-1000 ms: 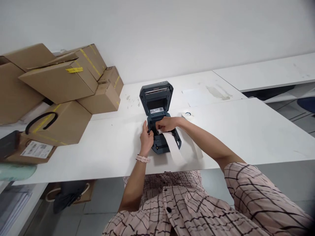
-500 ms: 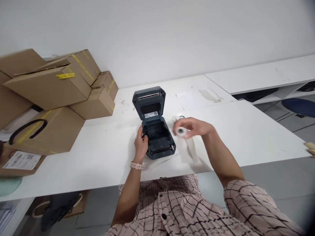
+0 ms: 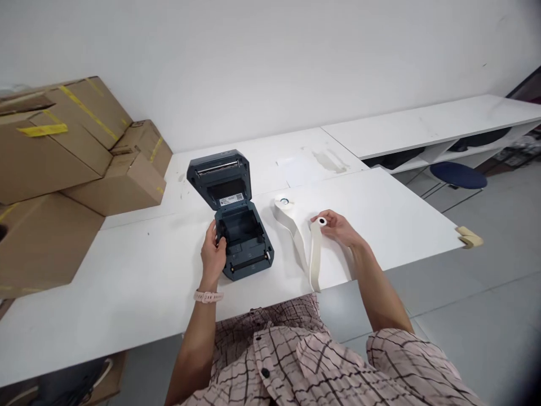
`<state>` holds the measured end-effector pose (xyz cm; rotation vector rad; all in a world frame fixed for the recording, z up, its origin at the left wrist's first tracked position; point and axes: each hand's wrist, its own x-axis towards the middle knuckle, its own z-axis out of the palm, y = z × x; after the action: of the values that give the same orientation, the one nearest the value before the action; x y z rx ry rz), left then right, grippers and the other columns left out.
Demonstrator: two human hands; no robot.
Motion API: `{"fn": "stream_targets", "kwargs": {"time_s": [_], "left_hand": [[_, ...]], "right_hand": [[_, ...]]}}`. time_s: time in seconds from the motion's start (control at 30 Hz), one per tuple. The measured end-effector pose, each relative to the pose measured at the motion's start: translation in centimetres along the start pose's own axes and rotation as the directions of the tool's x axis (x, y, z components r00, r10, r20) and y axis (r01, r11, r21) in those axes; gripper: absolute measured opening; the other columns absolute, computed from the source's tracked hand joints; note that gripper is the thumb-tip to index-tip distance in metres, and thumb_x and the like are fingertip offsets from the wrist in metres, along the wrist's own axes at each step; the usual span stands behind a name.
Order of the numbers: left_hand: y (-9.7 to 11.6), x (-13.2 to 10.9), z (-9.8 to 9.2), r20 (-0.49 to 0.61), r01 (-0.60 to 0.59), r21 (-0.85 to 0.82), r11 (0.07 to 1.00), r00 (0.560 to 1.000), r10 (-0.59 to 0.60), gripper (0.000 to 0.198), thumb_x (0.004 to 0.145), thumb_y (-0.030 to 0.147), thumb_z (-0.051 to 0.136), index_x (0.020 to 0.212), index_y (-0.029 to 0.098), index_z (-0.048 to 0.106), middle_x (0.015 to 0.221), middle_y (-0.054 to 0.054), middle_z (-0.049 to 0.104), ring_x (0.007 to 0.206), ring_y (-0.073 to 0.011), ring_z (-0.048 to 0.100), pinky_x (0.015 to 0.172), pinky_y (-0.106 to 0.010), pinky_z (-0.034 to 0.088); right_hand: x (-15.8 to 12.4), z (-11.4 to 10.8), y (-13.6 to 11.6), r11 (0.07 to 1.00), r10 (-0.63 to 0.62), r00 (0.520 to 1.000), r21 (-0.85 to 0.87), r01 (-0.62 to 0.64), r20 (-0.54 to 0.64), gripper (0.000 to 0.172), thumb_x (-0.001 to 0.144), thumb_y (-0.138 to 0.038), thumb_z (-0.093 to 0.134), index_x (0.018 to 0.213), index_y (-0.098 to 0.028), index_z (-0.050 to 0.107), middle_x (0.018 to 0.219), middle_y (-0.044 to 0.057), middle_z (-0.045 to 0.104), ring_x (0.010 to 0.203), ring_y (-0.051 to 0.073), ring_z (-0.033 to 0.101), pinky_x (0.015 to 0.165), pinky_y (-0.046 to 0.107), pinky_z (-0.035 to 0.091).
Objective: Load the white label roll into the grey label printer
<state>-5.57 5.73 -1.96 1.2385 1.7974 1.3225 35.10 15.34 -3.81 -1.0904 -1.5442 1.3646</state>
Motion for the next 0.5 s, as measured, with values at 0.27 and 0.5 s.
{"fn": "stream_targets", "kwargs": {"time_s": [0.27,0.5], "left_hand": [[-0.2,-0.1,-0.1,0.015,-0.006,0.037,0.999,1.0,0.005,0.07,0.098,0.036,0.057,0.163,0.029,0.033,0.162,-0.013,0.049,0.156,-0.0276,0.038,0.124,-0.047,0.037],[0.8,-0.2,-0.1,0.007,-0.003,0.1,0.995,1.0,0.002,0.074,0.097,0.035,0.059,0.164,0.027,0.029,0.155,-0.015,0.057,0.143,-0.0298,0.055,0.119,-0.05,0.041]], "right_hand": [[1.1,-2.1,-2.5,0.999,-0.008,0.996,-0.03,0.011,0.087,0.059,0.085,-0.032,0.075,0.143,-0.032,0.059,0.152,0.01,0.061,0.144,0.027,0.054,0.121,0.055,0.04],[10.5,2.2,-5.7,0.955,0.065,0.956,-0.296,0.023,0.284,0.084,0.068,-0.023,0.082,0.147,-0.025,0.053,0.157,0.015,0.054,0.145,0.028,0.051,0.118,0.051,0.043]]}}
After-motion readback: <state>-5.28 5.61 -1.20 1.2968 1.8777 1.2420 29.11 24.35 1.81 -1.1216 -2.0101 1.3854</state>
